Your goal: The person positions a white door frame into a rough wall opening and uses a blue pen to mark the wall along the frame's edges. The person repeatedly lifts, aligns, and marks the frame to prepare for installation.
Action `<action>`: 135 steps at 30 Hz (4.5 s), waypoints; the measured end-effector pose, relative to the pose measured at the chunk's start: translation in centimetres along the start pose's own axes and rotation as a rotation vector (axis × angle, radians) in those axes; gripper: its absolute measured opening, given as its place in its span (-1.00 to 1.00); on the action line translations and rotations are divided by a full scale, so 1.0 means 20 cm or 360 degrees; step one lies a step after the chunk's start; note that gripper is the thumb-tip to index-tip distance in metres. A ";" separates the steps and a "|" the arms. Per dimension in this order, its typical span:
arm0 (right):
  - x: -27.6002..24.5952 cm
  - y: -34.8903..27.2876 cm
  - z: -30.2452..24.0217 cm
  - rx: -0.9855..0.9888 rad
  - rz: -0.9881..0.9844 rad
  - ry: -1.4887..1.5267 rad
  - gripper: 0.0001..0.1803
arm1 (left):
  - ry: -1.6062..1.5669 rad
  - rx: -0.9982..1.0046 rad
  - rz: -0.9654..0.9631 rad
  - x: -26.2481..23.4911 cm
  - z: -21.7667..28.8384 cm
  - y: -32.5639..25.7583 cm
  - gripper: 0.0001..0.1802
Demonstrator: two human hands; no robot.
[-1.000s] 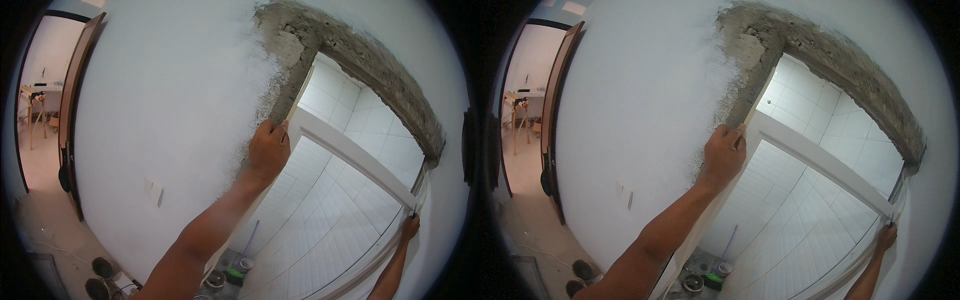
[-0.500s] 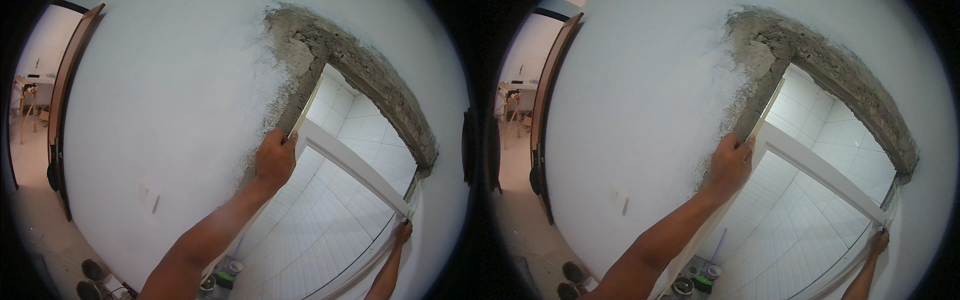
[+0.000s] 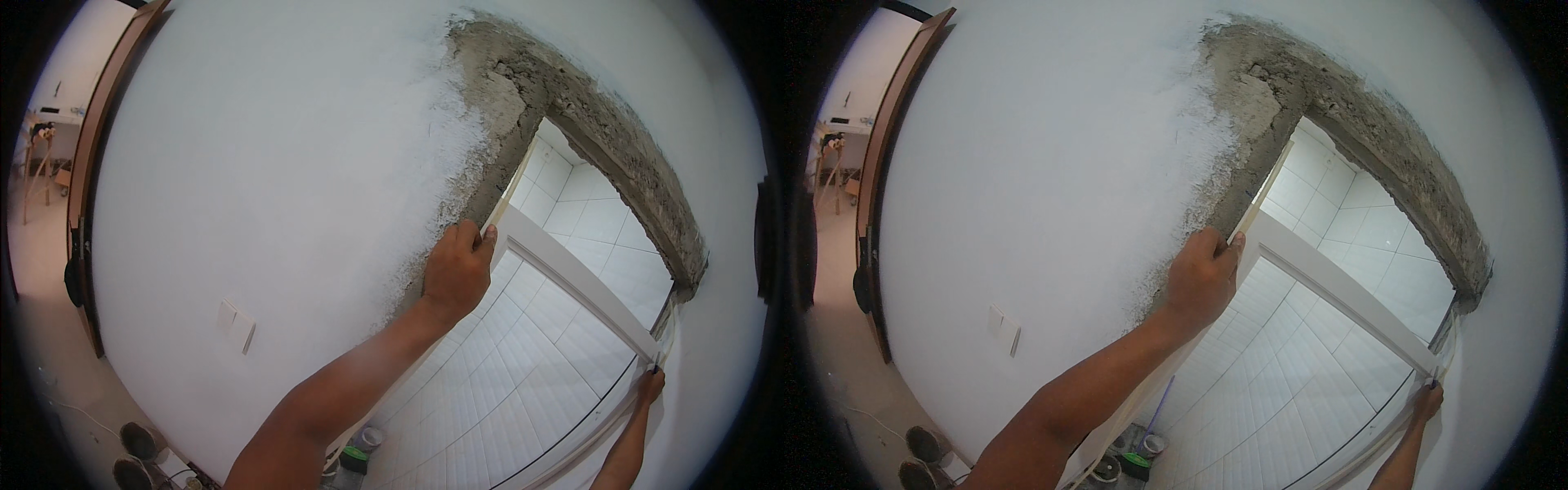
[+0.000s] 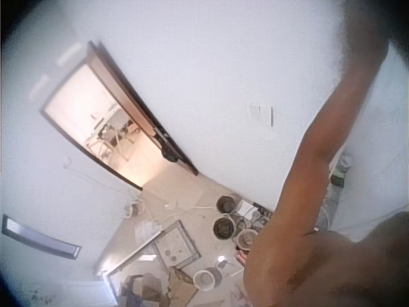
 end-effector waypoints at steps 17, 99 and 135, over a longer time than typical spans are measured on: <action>0.17 0.03 0.13 -0.0054 0.0110 -0.0083 -0.62 | 0.0467 0.0142 -0.0160 0.02 0.05 0.02 -0.87; -0.04 -0.11 -0.11 0.0392 -0.0110 0.0210 -0.57 | 0.0642 -0.0011 -0.0359 -0.03 -0.23 0.06 -0.68; 0.27 0.03 0.11 0.0109 0.0164 0.0297 -0.65 | 0.0430 0.0077 -0.0248 0.01 -0.06 0.05 -0.85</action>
Point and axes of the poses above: each hand's wrist, its own y-axis towards the middle knuckle, its own x-axis out of the palm, z = x × y, the point moved 3 cm from there along y, towards the middle knuckle, and after that the axes turned 9 degrees about -y, right-handed, at the moved point
